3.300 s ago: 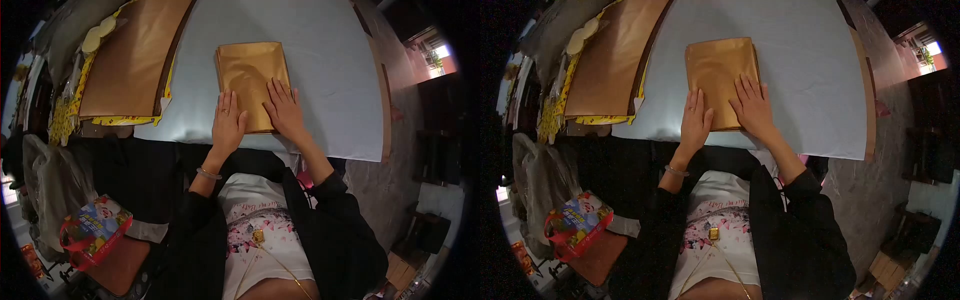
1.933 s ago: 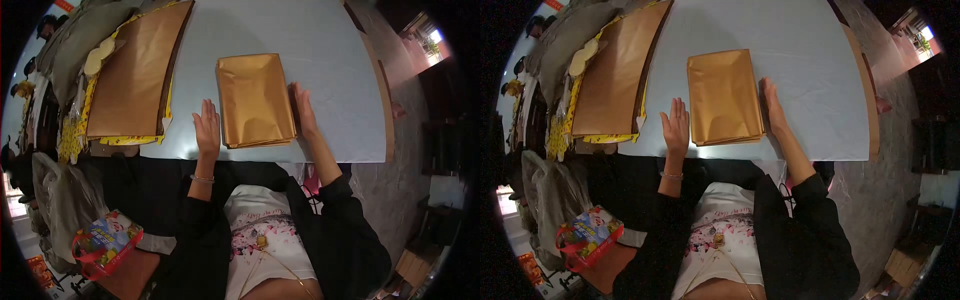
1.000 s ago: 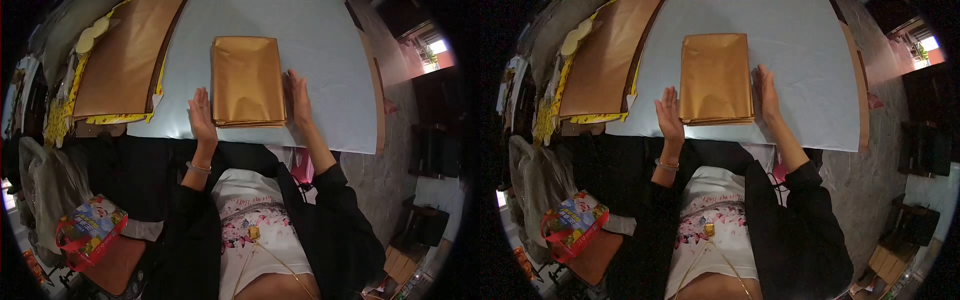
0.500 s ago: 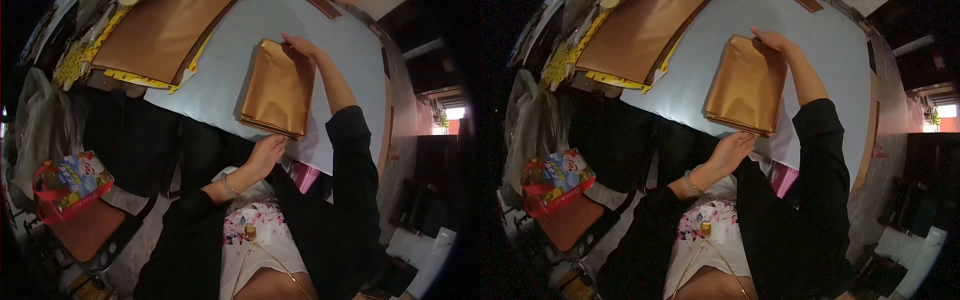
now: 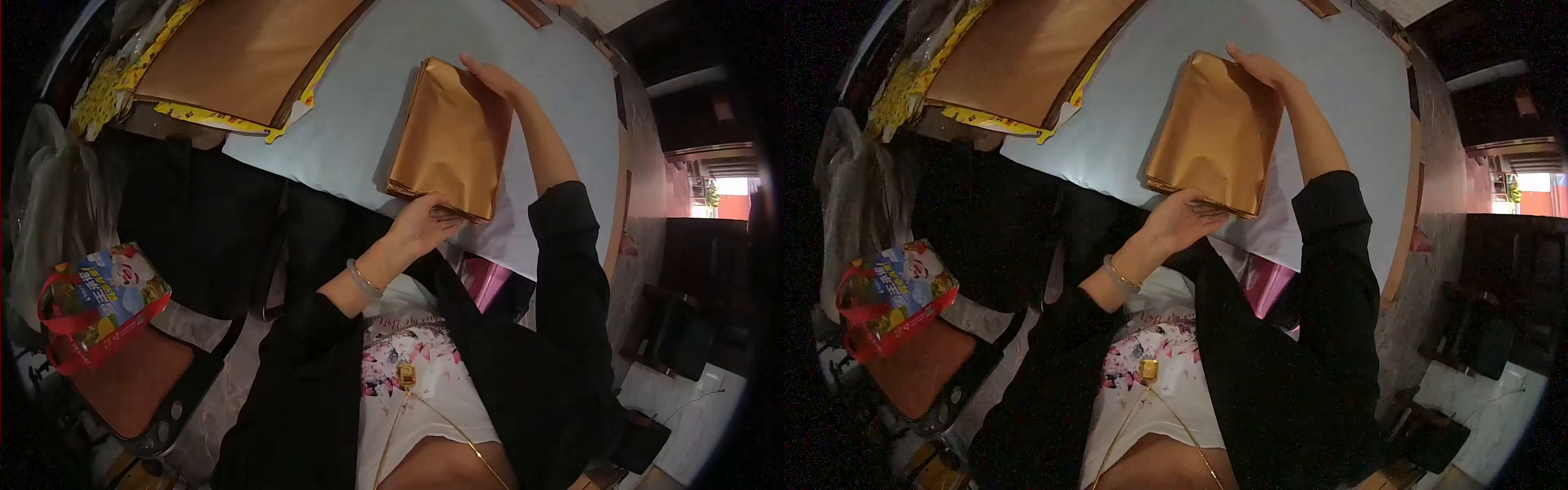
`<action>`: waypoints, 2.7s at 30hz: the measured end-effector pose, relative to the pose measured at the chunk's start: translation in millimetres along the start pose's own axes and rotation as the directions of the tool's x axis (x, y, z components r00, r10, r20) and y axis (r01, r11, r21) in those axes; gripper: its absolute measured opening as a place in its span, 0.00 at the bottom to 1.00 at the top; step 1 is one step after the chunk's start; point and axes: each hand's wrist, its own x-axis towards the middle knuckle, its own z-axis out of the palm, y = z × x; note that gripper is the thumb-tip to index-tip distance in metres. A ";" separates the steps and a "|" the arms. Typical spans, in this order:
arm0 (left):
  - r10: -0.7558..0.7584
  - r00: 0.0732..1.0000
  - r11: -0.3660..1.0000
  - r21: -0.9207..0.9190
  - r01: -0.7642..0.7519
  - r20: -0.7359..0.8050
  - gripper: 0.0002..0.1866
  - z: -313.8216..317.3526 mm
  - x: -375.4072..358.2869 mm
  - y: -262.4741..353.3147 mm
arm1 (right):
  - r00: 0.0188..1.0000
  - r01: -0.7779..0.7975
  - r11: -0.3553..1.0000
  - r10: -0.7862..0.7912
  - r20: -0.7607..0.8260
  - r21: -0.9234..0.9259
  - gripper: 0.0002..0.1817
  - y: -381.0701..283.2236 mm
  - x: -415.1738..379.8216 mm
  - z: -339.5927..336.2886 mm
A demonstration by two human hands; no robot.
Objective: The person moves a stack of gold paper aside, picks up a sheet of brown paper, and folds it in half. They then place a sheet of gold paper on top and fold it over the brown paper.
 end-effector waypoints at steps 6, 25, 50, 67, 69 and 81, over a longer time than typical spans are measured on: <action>-0.040 0.999 0.998 -0.041 0.039 -0.028 0.17 3.9 2.2 8.1 | 1.000 0.004 1.000 -0.004 -0.008 0.022 0.43 -16.4 -23.8 -0.8; 0.488 0.783 0.014 0.893 -0.449 0.386 0.35 30.3 23.4 108.9 | 0.870 0.300 0.641 0.121 -0.478 0.707 0.31 51.1 -189.9 120.6; 0.448 0.878 0.553 0.720 -0.418 0.166 0.20 9.8 5.1 93.5 | 0.955 0.161 0.196 0.218 -0.203 0.967 0.34 80.4 -211.4 140.7; 0.186 0.954 0.515 0.804 -0.297 0.233 0.25 64.5 103.1 12.2 | 0.708 0.228 0.565 0.463 -0.533 0.793 0.32 159.1 -221.4 80.6; 0.153 0.936 0.502 0.791 -0.350 0.317 0.25 77.3 125.1 -3.5 | 0.682 0.222 0.501 0.533 -0.500 0.836 0.33 166.7 -232.1 62.1; 0.035 0.957 0.402 0.873 -0.277 0.288 0.27 161.3 205.4 -82.0 | 0.644 0.324 0.499 0.506 -0.574 0.804 0.26 265.7 -233.9 -17.5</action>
